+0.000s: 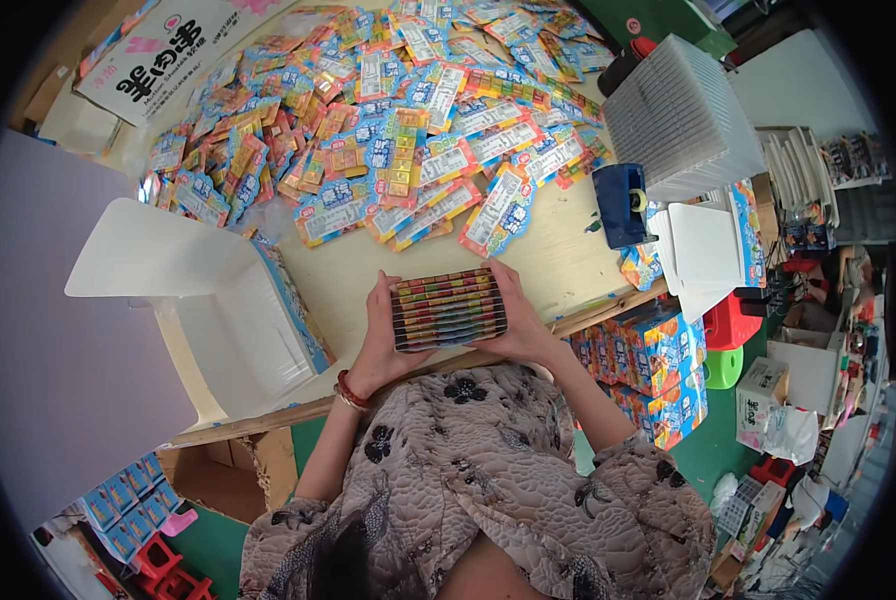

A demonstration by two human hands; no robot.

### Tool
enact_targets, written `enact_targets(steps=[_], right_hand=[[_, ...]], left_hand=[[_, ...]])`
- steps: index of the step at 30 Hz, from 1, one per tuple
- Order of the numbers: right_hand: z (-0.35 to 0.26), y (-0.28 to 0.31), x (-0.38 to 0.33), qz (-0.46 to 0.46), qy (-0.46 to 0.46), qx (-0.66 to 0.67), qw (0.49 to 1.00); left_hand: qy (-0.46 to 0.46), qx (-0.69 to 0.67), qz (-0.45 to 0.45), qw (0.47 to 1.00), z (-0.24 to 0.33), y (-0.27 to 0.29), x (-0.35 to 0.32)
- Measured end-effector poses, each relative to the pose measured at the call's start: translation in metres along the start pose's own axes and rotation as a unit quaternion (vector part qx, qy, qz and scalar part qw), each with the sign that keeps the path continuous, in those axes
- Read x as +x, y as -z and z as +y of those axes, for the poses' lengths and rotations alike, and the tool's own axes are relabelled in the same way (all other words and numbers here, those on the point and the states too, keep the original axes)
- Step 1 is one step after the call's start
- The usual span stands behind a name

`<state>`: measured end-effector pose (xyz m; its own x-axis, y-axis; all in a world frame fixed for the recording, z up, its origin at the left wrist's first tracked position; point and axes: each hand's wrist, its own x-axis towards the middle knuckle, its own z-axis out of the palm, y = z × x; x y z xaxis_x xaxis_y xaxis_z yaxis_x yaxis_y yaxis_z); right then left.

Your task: Organizing small snack packets and placing them into cardboard display boxes.

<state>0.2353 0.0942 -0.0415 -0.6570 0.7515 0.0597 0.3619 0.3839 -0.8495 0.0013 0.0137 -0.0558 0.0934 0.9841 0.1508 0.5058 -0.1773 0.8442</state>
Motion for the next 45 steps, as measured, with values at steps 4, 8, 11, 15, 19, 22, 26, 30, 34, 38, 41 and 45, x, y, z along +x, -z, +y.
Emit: enact_targets(steps=[4,8,11,15,19,22,26,30,34,38,41,45], right_hand=[[-0.003,-0.006,-0.002,0.020,-0.001,0.027,0.999],[-0.016,0.010,0.005,-0.040,-0.073,0.088,0.993],[-0.002,0.034,0.009,-0.107,-0.093,0.244,0.959],[0.018,0.040,0.010,-0.101,-0.122,0.333,0.929],[0.020,0.041,0.012,-0.070,-0.158,0.382,0.908],[0.022,0.038,0.012,-0.061,-0.162,0.374,0.911],[0.020,0.032,0.011,-0.035,-0.141,0.343,0.928],[0.021,0.015,0.009,0.017,-0.108,0.263,0.959],[0.010,0.005,0.006,0.094,-0.064,0.071,0.991],[0.005,0.003,0.007,0.109,-0.037,0.016,0.993],[0.004,0.003,0.006,0.112,-0.036,0.012,0.993],[0.003,0.002,0.005,0.113,-0.049,0.014,0.992]], left_hand=[[-0.009,-0.020,0.021,1.000,-0.006,0.003,0.000],[0.011,0.012,0.016,1.000,-0.011,0.004,-0.002],[0.014,-0.004,0.020,1.000,-0.015,0.003,-0.004],[0.013,0.000,0.017,1.000,-0.013,0.003,-0.003],[0.023,-0.009,0.017,1.000,-0.014,0.003,-0.004],[0.023,-0.013,0.018,0.999,-0.016,0.002,-0.004],[0.017,-0.006,0.020,1.000,-0.015,0.003,-0.004],[0.010,-0.009,0.024,1.000,-0.013,0.003,-0.002],[0.019,-0.005,-0.004,1.000,-0.012,0.006,0.000],[0.015,0.015,-0.003,1.000,-0.009,0.008,-0.002],[0.022,-0.005,-0.005,1.000,-0.011,0.006,-0.002],[0.017,0.003,0.006,1.000,-0.010,0.004,-0.003]])
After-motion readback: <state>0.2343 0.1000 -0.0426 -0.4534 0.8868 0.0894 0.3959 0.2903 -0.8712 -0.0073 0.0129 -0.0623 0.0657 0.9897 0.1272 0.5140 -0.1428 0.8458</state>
